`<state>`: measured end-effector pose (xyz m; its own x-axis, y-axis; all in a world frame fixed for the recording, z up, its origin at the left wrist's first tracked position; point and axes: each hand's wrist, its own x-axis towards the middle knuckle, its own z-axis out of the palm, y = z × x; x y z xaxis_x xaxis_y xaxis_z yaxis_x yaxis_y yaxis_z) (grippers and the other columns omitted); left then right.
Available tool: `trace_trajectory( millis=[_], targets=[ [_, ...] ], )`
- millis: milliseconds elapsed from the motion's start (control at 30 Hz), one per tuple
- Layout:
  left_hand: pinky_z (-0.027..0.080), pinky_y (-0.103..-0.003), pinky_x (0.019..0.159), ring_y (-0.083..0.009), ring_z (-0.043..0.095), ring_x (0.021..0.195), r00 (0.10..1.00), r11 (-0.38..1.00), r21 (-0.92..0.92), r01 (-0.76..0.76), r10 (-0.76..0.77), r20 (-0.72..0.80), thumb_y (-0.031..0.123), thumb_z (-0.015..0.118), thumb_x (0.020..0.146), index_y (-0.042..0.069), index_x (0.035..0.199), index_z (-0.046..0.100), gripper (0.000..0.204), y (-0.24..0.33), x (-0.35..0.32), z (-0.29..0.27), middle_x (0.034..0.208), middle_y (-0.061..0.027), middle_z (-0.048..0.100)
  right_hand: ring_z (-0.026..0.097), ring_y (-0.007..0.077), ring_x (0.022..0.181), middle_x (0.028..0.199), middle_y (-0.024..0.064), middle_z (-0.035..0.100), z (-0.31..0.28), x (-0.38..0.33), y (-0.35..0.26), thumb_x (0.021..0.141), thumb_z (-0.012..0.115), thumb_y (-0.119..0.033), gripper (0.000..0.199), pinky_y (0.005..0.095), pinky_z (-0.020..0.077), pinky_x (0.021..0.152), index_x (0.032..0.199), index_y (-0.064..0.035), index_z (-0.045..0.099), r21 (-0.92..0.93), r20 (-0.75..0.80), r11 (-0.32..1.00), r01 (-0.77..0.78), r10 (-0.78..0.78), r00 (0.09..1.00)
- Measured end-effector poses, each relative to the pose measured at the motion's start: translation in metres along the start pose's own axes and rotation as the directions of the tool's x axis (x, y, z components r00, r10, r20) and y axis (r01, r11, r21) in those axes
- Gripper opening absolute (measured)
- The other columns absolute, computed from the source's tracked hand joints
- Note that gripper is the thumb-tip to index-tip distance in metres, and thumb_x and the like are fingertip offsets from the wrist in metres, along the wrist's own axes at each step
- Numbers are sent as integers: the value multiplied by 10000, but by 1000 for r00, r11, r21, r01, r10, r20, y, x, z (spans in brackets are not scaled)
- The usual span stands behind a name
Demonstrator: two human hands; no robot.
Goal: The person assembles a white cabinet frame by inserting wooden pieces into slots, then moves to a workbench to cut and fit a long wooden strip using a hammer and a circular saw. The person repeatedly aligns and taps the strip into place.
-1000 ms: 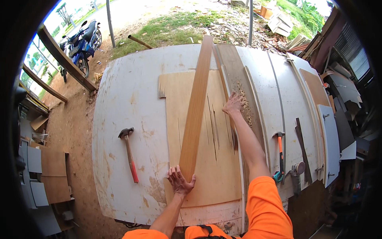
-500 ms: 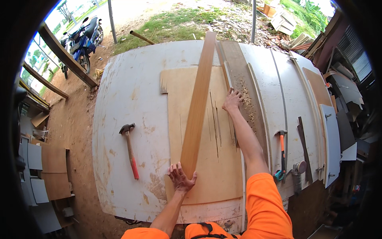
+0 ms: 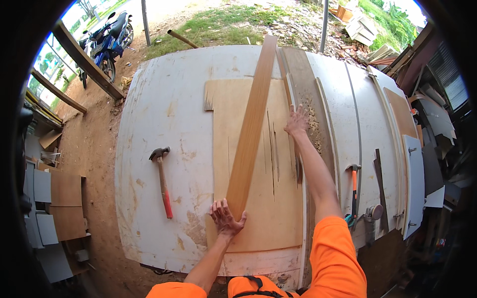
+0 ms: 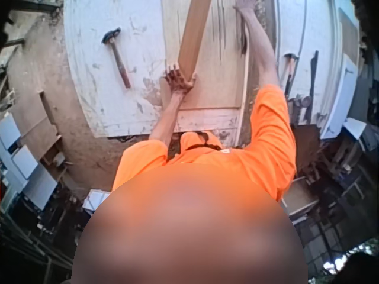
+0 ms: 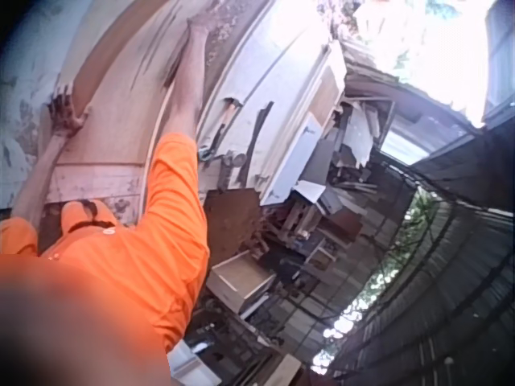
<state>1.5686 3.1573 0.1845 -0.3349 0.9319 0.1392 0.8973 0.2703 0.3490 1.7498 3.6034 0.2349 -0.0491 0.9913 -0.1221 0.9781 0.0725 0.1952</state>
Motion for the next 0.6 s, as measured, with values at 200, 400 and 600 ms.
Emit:
trace_trajectory(
  millis=[200,400,600],
  targets=[
    [194,-588,1180,-422,306,1363,999,999,22,-32,32,12,601,661,805,-50,1412,358,940,-2,1,3,1372,-240,375,171,377,1545,1682,154,149,-13,24,3,886,585,-274,749,570,268,1212,1587,-198,334,41,-69,993,111,-108,992],
    [205,-602,1173,-431,298,1344,994,998,59,-15,8,106,600,659,802,-43,1403,354,932,-1,3,3,1345,-231,364,141,360,1550,1666,121,198,-40,116,-3,850,633,-234,742,582,219,1223,1554,-258,400,-112,-141,975,194,-209,968],
    [223,-621,1158,-448,280,1336,993,996,74,-39,31,113,603,677,786,-39,1387,354,937,-3,7,4,1329,-230,355,93,340,1564,1691,113,140,-46,194,-35,932,558,-250,626,606,147,1224,1542,-249,417,-369,8,905,211,-224,975]
  ],
)
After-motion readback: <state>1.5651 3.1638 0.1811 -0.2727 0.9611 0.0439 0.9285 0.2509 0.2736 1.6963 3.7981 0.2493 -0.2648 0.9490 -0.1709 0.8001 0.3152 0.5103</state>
